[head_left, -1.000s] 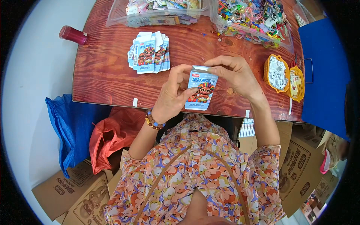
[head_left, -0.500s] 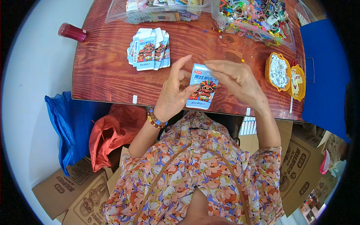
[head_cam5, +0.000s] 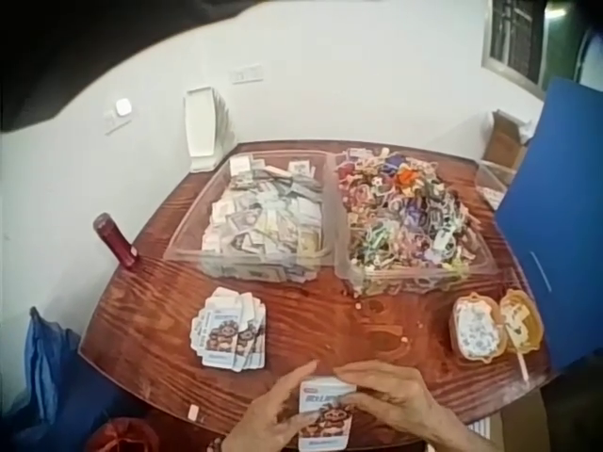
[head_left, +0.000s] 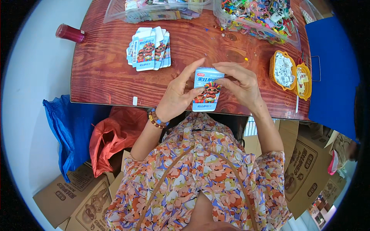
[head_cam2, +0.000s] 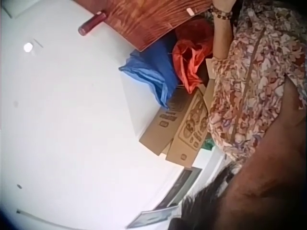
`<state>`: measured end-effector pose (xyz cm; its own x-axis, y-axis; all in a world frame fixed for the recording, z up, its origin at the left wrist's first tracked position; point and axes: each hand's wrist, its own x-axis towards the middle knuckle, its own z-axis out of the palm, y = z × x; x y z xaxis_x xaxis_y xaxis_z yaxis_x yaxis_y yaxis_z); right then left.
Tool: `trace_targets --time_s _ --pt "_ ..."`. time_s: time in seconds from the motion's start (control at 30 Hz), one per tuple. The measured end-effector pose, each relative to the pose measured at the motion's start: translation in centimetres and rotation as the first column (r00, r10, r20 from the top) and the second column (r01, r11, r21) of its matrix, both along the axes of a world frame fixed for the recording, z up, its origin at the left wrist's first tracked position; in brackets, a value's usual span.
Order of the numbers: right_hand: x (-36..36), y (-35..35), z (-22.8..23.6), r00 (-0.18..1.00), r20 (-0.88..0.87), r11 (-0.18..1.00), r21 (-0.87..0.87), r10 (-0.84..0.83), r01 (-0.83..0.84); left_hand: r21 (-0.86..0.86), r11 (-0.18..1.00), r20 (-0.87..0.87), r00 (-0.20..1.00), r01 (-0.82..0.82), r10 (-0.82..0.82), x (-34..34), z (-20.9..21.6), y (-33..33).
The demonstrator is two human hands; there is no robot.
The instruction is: Packaging small packets and colorful plastic pieces into designated trays and bins.
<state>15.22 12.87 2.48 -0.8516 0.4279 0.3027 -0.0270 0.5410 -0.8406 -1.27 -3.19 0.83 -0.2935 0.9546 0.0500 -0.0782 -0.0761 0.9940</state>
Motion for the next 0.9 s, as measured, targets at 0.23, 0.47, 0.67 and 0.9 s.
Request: trace_targets --time_s 0.23,0.47,0.67,0.9 --pt "-0.1 -0.3 0.4 0.999 0.034 0.991 -0.13 0.002 0.003 -0.02 0.995 -0.036 0.994 0.102 -0.103 -0.5 -0.1 -0.3" --pt "0.2 -1.0 0.0 0.999 -0.031 0.991 0.129 -0.021 0.025 0.004 0.998 0.102 0.993 0.058 -0.058 0.0 -0.5 0.0" --pt "0.5 0.0 0.0 1.0 -0.009 1.0 -0.01 0.009 -0.009 -0.031 0.996 0.04 0.996 0.082 -0.081 -0.1 -0.5 0.1" --pt "0.7 0.4 -0.7 0.997 0.041 0.996 -0.06 0.068 -0.065 -0.061 0.991 0.103 0.988 0.123 -0.116 -0.3 -1.1 -0.3"
